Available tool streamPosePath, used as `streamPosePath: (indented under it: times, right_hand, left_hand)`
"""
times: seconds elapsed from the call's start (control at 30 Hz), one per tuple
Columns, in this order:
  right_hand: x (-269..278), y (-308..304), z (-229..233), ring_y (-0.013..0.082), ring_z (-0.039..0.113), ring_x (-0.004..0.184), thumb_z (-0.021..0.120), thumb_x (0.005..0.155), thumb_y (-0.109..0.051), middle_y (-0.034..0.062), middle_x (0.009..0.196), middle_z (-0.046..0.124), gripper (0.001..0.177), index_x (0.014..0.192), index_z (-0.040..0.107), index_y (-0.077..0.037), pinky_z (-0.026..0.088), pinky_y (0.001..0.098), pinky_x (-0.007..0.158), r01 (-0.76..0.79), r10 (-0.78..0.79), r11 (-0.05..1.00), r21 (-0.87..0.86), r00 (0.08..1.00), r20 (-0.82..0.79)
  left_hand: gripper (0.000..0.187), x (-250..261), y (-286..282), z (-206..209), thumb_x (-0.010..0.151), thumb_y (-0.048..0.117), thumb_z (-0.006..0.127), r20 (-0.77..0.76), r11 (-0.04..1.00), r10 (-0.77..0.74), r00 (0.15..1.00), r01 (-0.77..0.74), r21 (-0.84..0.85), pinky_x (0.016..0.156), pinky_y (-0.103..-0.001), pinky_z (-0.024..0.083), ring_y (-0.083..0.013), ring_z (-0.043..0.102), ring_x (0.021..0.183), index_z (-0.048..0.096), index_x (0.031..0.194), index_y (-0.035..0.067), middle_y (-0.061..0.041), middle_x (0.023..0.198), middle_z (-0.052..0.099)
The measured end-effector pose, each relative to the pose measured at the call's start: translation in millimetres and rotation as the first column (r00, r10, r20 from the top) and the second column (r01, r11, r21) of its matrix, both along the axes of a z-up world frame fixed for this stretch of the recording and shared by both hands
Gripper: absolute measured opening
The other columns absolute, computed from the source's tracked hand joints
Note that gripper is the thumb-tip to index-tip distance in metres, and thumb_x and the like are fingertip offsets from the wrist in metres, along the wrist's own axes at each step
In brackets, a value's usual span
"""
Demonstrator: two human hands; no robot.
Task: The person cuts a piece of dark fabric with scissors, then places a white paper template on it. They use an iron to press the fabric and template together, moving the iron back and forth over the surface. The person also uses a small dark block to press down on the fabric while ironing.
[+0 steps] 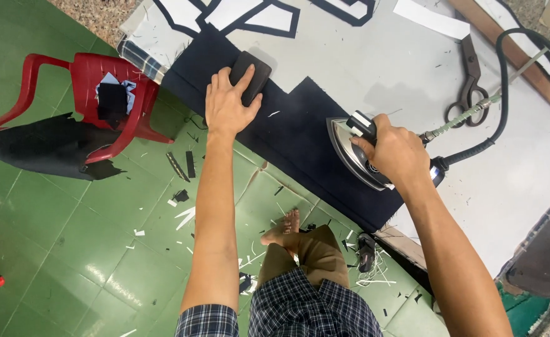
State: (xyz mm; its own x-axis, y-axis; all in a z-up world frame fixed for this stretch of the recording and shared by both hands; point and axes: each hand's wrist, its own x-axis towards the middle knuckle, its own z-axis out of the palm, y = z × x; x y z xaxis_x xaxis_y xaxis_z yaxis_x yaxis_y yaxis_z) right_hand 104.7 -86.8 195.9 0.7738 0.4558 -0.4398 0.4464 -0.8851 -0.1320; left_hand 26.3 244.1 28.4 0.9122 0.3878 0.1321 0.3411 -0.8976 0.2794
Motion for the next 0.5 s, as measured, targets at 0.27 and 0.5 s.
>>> streamPosePath:
  times: [0.27, 0.5]
  right_hand:
    - [2, -4, -11, 0.0399, 0.076, 0.091, 0.063, 0.097, -0.057, 0.0219, 0.092, 0.076, 0.056, 0.117, 0.059, -0.005, 0.061, 0.0491, 0.082, -0.006, 0.006, 1.000, 0.022, 1.000, 0.025]
    - [1, -5, -11, 0.0404, 0.076, 0.090, 0.064, 0.097, -0.056, 0.0223, 0.090, 0.076, 0.055, 0.116, 0.059, -0.005, 0.061, 0.0493, 0.082, -0.009, 0.008, 0.999, 0.043, 0.999, 0.043]
  left_hand:
    - [0.060, 1, 0, 4, 0.090, 0.053, 0.070, -0.011, 1.000, -0.009, 1.000, 0.009, -0.025, 0.094, -0.041, 0.043, -0.0279, 0.049, 0.118, 0.059, 0.147, 0.035, -0.009, 0.130, 0.047]
    - [0.061, 1, -1, 4, 0.090, 0.054, 0.071, -0.021, 0.999, -0.005, 1.000, 0.005, -0.032, 0.093, -0.040, 0.044, -0.0269, 0.049, 0.117, 0.058, 0.147, 0.035, -0.008, 0.129, 0.047]
